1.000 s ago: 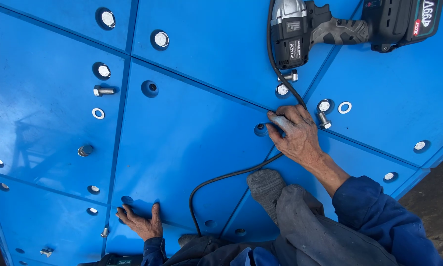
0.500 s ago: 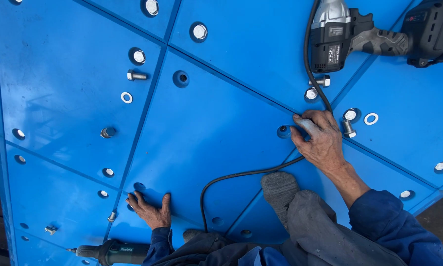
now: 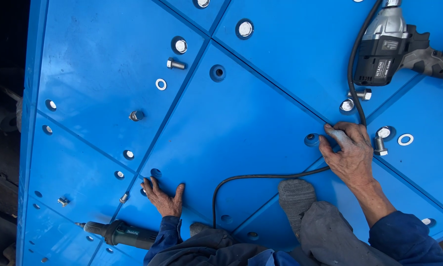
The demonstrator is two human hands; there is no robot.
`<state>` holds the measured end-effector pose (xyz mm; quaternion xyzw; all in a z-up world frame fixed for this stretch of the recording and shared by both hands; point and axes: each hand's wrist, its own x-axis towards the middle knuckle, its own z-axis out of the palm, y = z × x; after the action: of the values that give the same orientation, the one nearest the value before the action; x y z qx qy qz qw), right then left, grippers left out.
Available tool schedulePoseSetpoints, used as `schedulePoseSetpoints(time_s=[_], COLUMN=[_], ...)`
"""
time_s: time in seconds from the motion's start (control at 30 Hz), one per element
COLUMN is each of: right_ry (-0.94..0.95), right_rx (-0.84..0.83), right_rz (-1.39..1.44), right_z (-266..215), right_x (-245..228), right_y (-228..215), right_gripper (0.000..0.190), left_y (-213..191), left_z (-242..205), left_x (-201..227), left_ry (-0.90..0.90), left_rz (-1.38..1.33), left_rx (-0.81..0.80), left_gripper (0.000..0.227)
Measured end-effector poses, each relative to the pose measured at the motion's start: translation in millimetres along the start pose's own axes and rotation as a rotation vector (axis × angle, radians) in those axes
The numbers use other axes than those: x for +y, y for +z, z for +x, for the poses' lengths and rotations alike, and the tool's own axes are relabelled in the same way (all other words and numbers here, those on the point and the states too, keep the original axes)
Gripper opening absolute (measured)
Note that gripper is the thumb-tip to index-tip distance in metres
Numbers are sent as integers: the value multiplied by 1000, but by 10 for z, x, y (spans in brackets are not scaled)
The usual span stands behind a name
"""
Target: The person lies on their back beneath a large blue paneled metal structure and threads bolts and washers by hand into pre-drilled holes across its surface, at one point lifting a blue panel section aside. Near the end they pick up a corded electric screwdriver and drive a fastener into a hole.
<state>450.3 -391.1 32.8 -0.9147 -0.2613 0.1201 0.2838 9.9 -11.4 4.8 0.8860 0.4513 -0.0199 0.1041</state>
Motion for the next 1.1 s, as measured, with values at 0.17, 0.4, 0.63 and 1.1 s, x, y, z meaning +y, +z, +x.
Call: schedulePoseSetpoints(time_s=[0.17,0.4,0.63,1.1], right_ry=[5,15,16,-156], right_rx=[-1,-15,-27,-117], right_rz=[-32,-6,26,-57], right_z=[12,30,26,-371], right_x=[6,16,38,1037], right_y=[6,-44,-43,265], right_gripper=[29,27,26,28], left_y=[-42,69,79,-223], left_z=[11,-31,-36,-15], left_x=[3,-139,-165,244], left_ry=[8,-28,-52,-55], left_rz=[-18,-12,-5,-49], left_rx=[-34,-63,-64,-6], left_gripper=[118,123,124,115])
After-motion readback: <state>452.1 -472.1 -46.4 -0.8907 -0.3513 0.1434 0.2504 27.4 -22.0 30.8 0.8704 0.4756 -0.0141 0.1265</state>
